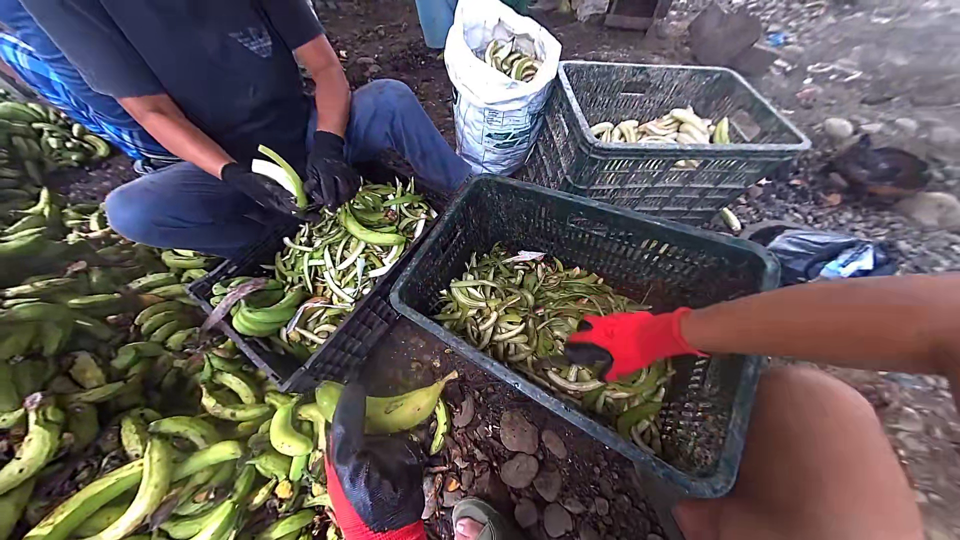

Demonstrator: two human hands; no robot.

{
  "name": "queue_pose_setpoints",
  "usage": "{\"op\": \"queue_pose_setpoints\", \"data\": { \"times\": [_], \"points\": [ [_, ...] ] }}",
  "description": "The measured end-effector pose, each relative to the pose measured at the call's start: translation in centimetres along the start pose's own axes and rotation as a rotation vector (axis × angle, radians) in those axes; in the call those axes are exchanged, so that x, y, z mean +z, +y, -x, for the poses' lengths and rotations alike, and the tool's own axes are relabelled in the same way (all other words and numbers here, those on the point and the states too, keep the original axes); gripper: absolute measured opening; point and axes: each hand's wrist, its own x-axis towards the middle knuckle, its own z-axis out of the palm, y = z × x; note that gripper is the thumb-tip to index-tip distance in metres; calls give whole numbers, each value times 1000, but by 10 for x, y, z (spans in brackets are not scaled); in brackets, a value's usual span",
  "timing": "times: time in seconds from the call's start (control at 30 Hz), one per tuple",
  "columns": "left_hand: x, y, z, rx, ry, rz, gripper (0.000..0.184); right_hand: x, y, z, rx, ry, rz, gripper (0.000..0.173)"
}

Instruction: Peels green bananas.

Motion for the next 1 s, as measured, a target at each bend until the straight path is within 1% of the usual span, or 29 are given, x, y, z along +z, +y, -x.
{"op": "queue_pose_setpoints", "data": {
  "times": [0.07, 0.1, 0.13, 0.2, 0.3, 0.4, 0.47, 0.53, 0.6, 0.67, 0.7, 0.77, 0.83, 0.87, 0.9, 0.97, 1.0],
  "points": [
    [0, -3, 1, -15, 6, 0, 29, 35, -7, 22, 7, -141, -1, 97],
    [-3, -3, 1, -20, 11, 6, 29, 43, -9, 24, 30, -181, 12, 106],
    [-6, -3, 3, -20, 20, -3, 28, 49, -6, 21, 31, -197, 24, 109],
    [-15, 0, 5, 10, 18, -30, 29, 53, 5, 12, 0, -204, 86, 106],
    [-19, 4, 5, 50, 50, -49, 30, 52, 11, 2, -42, -221, 188, 97],
    [-12, 3, 5, 41, 67, -27, 28, 48, 26, -10, -72, -157, 240, 91],
    [-5, 1, 7, 14, 54, -4, 26, 29, 35, -25, -6, -70, 237, 90],
    [-3, 0, 9, -4, 66, -7, 26, 0, 45, -59, 143, 53, 236, 87],
    [-1, -4, 11, 9, 79, -16, 28, -45, 54, -96, 312, 228, 216, 86],
    [3, -6, 8, 13, 76, -23, 30, -96, 48, -120, 411, 335, 157, 96],
    [3, -7, 8, 13, 66, -28, 31, -117, 42, -124, 424, 342, 151, 101],
    [4, -9, 7, -2, 62, -51, 29, -138, 28, -116, 386, 330, 158, 106],
    [9, -15, 2, -19, 59, -66, 30, -148, 19, -88, 345, 350, 92, 104],
    [12, -18, -1, -27, 44, -57, 30, -145, 12, -67, 319, 385, 27, 97],
    [18, -21, -3, -40, 19, -45, 30, -138, 5, -39, 277, 435, -52, 87],
    [33, -28, -2, -74, -4, -50, 25, -109, -7, 16, 95, 609, -204, 59],
    [41, -30, 1, -97, -7, -76, 27, -92, -17, 43, -12, 696, -319, 53]
  ]
}}
